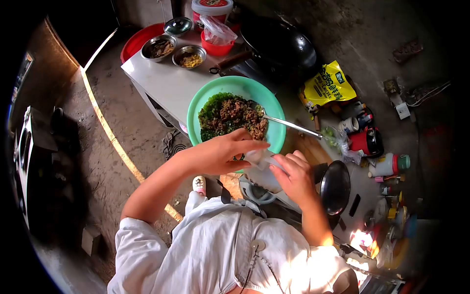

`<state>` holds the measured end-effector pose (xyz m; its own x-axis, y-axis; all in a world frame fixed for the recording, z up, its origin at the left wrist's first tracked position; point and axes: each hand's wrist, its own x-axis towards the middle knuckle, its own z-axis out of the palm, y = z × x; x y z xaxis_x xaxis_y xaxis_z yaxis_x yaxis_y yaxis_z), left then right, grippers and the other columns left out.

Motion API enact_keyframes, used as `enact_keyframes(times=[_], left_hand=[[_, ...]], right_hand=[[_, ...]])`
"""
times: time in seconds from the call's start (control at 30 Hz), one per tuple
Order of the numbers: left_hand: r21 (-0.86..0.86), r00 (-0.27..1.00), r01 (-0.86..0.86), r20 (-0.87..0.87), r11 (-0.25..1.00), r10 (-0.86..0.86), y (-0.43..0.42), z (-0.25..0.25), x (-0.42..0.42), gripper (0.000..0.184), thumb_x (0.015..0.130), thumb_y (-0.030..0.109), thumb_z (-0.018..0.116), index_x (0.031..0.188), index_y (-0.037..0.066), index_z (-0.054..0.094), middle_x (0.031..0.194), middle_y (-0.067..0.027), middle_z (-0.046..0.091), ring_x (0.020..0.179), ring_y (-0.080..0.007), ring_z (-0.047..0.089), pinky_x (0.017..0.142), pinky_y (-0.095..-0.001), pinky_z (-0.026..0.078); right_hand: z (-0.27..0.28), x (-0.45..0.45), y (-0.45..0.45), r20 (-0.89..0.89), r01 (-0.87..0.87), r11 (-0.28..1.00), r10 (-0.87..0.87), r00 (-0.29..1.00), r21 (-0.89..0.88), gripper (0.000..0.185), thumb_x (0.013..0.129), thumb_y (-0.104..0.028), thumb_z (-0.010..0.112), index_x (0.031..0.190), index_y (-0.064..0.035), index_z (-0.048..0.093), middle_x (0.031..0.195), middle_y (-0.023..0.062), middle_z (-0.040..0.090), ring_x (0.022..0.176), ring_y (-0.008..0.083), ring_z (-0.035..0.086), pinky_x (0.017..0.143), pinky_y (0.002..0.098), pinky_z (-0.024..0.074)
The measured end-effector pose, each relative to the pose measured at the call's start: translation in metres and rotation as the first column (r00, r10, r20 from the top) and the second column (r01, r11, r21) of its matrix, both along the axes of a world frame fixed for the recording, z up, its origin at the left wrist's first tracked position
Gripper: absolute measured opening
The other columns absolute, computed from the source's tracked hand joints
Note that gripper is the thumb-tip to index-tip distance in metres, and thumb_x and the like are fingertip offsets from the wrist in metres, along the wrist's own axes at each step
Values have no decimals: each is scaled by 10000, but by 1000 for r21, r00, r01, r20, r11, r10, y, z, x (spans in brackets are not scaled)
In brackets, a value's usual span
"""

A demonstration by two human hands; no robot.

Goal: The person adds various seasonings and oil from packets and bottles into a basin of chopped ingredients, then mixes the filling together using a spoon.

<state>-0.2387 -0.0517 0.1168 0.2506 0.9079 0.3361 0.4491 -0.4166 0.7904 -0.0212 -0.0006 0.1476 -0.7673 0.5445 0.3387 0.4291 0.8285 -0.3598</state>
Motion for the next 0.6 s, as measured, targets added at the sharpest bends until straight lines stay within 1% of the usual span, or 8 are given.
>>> enact_keyframes(times=[0.1, 0.17, 0.27, 0.33, 0.4, 0.47, 0.53, 0.6], left_hand=[[42, 967, 243, 74, 969, -245, 4, -2, -14, 450, 798, 314, 592, 1127, 33, 469, 902, -178, 532, 722, -316, 569, 604, -377, 455], [-149, 987, 67, -135, 987, -88, 6, 8, -14, 376, 793, 339, 591, 969, 16, 516, 730, -162, 565, 632, -332, 565, 563, -398, 451], [-171, 929, -154, -360, 973, 84, 9, 5, -7, 364, 780, 357, 602, 881, 20, 510, 614, -146, 557, 572, -345, 554, 538, -419, 445], [-137, 935, -121, -348, 983, 67, 6, 2, -16, 359, 783, 301, 618, 990, 30, 505, 602, -148, 524, 534, -319, 526, 510, -384, 417], [100, 987, 139, 68, 985, -146, 4, 2, -23, 388, 793, 339, 593, 988, 19, 491, 590, -143, 529, 610, -318, 572, 566, -402, 449], [-17, 964, 213, 164, 977, -207, 8, -2, -30, 368, 803, 309, 586, 1014, 23, 488, 570, -138, 512, 624, -311, 578, 584, -384, 457], [-275, 978, 207, 50, 939, -201, 8, 6, -35, 365, 805, 316, 576, 977, 9, 480, 579, -143, 526, 628, -323, 578, 591, -385, 465], [-239, 992, 124, 7, 963, -126, 9, 1, -31, 376, 808, 347, 558, 930, 0, 485, 577, -151, 534, 616, -328, 577, 583, -393, 467]], right_hand=[[1, -11, -8, -2, -1, 1000, 1, 1000, 11, 197, 689, -128, 664, 856, -43, 603, 644, 58, 535, 603, 235, 492, 570, 339, 406], [1, -15, -12, -14, 50, 999, -50, 999, 14, 203, 683, -127, 668, 854, -38, 604, 640, 57, 535, 593, 234, 489, 555, 340, 403], [2, -21, -17, 2, 85, 996, -85, 996, 13, 204, 681, -126, 669, 854, -38, 605, 640, 58, 534, 584, 234, 485, 543, 342, 401], [3, -24, -19, 8, 103, 995, -103, 995, 15, 203, 681, -124, 668, 853, -37, 605, 641, 59, 538, 585, 234, 487, 542, 341, 401], [6, -28, -20, 18, 120, 993, -120, 993, 16, 202, 682, -123, 668, 853, -37, 605, 643, 60, 542, 585, 233, 489, 541, 340, 402], [9, -33, -20, 22, 82, 996, -83, 996, 20, 199, 685, -114, 662, 857, -33, 603, 646, 66, 551, 588, 236, 494, 540, 336, 403], [12, -37, -19, 42, 74, 997, -75, 996, 10, 196, 690, -110, 658, 859, -30, 599, 648, 70, 554, 589, 239, 496, 541, 336, 405], [14, -42, -19, 64, 64, 998, -64, 996, 1, 193, 694, -106, 653, 861, -27, 596, 649, 75, 557, 590, 241, 497, 542, 336, 406]])
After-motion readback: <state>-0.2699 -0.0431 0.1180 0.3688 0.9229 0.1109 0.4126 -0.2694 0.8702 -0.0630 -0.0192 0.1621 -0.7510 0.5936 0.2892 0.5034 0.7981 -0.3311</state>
